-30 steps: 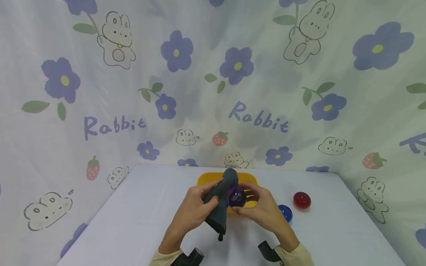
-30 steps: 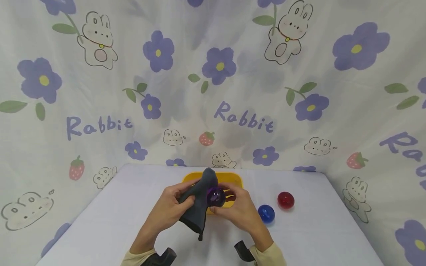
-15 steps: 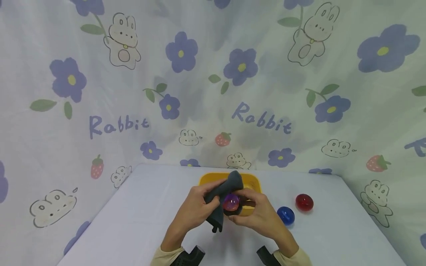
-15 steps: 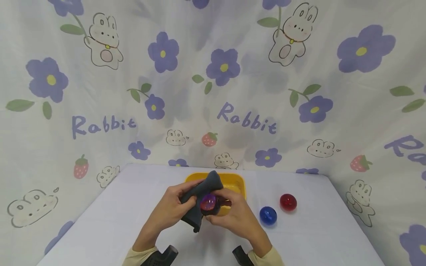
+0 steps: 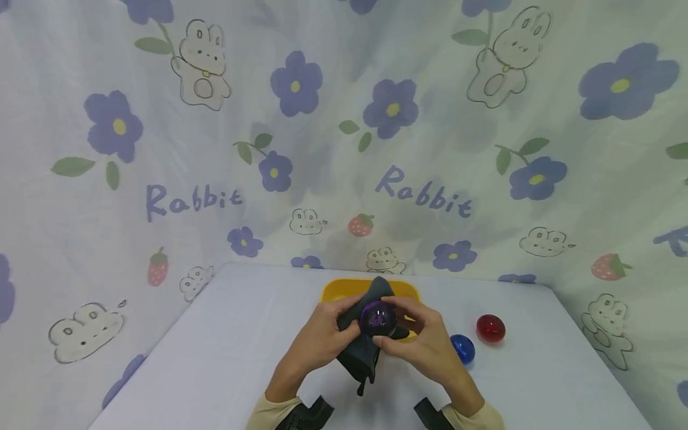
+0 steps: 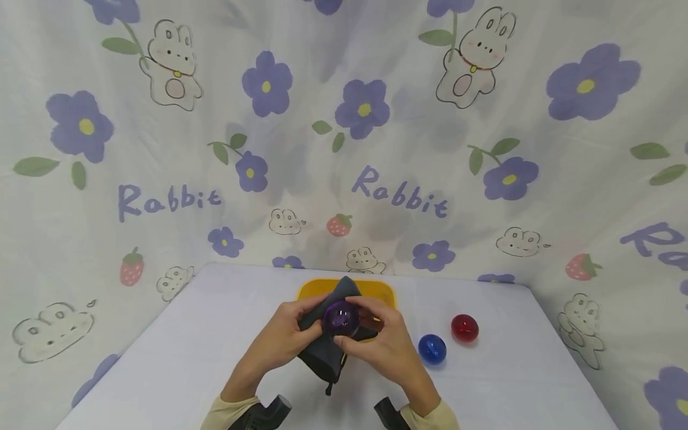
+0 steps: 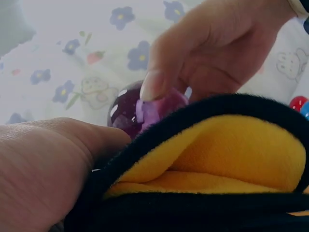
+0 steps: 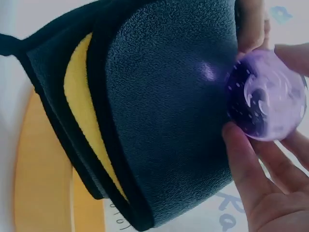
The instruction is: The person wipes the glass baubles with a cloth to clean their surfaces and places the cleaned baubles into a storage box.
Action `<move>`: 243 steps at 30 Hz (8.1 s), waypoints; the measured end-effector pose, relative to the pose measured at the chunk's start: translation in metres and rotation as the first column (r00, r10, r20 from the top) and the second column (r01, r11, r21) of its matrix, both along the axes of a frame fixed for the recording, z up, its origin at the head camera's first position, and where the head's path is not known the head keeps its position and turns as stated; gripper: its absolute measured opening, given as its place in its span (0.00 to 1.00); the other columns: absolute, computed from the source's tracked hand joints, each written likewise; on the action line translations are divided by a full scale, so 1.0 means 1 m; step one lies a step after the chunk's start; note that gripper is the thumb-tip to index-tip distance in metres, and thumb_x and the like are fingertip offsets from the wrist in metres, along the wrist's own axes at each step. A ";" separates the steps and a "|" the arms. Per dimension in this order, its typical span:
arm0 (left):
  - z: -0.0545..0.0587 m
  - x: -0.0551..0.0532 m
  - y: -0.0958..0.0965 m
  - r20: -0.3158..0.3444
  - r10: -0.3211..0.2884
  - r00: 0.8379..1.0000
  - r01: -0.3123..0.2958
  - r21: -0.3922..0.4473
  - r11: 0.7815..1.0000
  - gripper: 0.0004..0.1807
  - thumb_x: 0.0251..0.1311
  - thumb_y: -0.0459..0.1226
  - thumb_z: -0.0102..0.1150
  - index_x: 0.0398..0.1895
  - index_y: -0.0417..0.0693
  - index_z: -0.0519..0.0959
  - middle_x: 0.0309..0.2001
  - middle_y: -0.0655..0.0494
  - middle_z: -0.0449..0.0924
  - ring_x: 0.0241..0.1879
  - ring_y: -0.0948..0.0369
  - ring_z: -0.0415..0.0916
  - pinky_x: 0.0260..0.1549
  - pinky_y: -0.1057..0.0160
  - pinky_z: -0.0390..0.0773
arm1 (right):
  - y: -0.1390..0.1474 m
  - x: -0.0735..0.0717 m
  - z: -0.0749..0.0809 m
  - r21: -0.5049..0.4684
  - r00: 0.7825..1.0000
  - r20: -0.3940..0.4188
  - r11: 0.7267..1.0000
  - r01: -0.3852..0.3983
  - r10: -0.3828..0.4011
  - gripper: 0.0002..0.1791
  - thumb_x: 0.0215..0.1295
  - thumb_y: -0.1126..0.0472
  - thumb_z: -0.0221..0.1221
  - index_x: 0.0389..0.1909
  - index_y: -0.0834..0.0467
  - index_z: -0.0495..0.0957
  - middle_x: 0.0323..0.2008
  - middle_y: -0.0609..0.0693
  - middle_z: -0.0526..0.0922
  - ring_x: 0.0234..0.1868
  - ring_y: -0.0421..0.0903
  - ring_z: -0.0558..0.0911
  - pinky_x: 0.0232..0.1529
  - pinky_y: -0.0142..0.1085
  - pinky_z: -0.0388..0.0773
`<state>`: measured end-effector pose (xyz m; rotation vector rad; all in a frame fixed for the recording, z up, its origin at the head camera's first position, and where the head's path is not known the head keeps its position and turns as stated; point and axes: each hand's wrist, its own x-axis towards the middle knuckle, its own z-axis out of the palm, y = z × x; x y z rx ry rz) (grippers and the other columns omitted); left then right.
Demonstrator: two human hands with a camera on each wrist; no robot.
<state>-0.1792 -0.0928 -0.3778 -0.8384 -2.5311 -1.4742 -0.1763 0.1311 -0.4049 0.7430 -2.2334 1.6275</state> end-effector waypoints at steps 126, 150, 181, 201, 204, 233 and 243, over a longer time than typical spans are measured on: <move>0.009 0.009 0.001 -0.037 0.061 0.997 -0.061 0.022 0.998 0.30 0.65 0.27 0.56 0.72 0.48 0.75 0.62 0.46 0.83 0.44 0.57 0.82 0.41 0.69 0.84 | -0.002 0.003 0.004 -0.023 1.000 -0.026 1.000 0.009 -0.009 0.33 0.51 0.62 0.78 0.59 0.50 0.78 0.52 0.50 0.84 0.44 0.42 0.87 0.54 0.34 0.84; 0.013 0.014 0.004 0.021 0.061 0.998 -0.060 -0.020 0.998 0.29 0.66 0.31 0.57 0.72 0.43 0.73 0.60 0.42 0.84 0.34 0.62 0.84 0.30 0.70 0.84 | 0.000 -0.006 0.001 -0.069 0.988 0.104 0.990 0.123 -0.115 0.37 0.52 0.64 0.77 0.65 0.59 0.77 0.62 0.58 0.80 0.57 0.59 0.86 0.57 0.44 0.83; 0.007 0.007 0.005 -0.060 0.070 0.996 -0.069 0.022 0.997 0.29 0.64 0.27 0.56 0.70 0.47 0.76 0.59 0.44 0.85 0.40 0.58 0.81 0.38 0.68 0.84 | 0.001 0.001 0.009 0.078 0.991 0.133 0.997 -0.030 0.020 0.33 0.48 0.61 0.79 0.58 0.48 0.80 0.54 0.44 0.83 0.50 0.48 0.82 0.57 0.40 0.85; 0.008 0.002 0.000 0.084 -0.006 0.996 0.007 -0.007 1.000 0.29 0.67 0.31 0.55 0.73 0.41 0.71 0.60 0.42 0.84 0.43 0.58 0.84 0.41 0.70 0.85 | 0.003 0.000 0.008 -0.010 0.996 0.039 0.997 -0.076 0.077 0.34 0.53 0.63 0.76 0.63 0.49 0.78 0.60 0.53 0.80 0.55 0.51 0.80 0.57 0.43 0.85; 0.009 0.002 0.000 0.109 -0.007 0.994 0.008 -0.008 1.000 0.30 0.68 0.31 0.54 0.74 0.40 0.70 0.61 0.41 0.84 0.42 0.58 0.85 0.40 0.68 0.86 | 0.004 -0.001 0.006 -0.016 0.997 0.033 0.997 -0.076 0.076 0.34 0.54 0.63 0.76 0.64 0.49 0.78 0.61 0.54 0.80 0.56 0.53 0.81 0.57 0.45 0.84; 0.021 0.010 -0.013 0.219 -0.033 0.975 0.035 -0.003 0.999 0.29 0.69 0.32 0.54 0.74 0.39 0.70 0.59 0.37 0.84 0.43 0.57 0.88 0.40 0.68 0.86 | 0.019 -0.006 0.011 0.096 0.982 0.142 0.986 -0.135 0.121 0.32 0.53 0.57 0.76 0.61 0.50 0.81 0.55 0.50 0.86 0.48 0.45 0.87 0.58 0.34 0.82; 0.021 0.011 -0.023 0.356 -0.145 0.923 0.086 0.178 0.980 0.30 0.69 0.32 0.55 0.75 0.37 0.68 0.61 0.31 0.81 0.44 0.51 0.90 0.40 0.59 0.88 | 0.026 -0.002 0.017 0.084 0.976 0.137 0.980 -0.181 0.169 0.30 0.55 0.58 0.75 0.61 0.51 0.81 0.55 0.51 0.86 0.47 0.44 0.88 0.57 0.33 0.81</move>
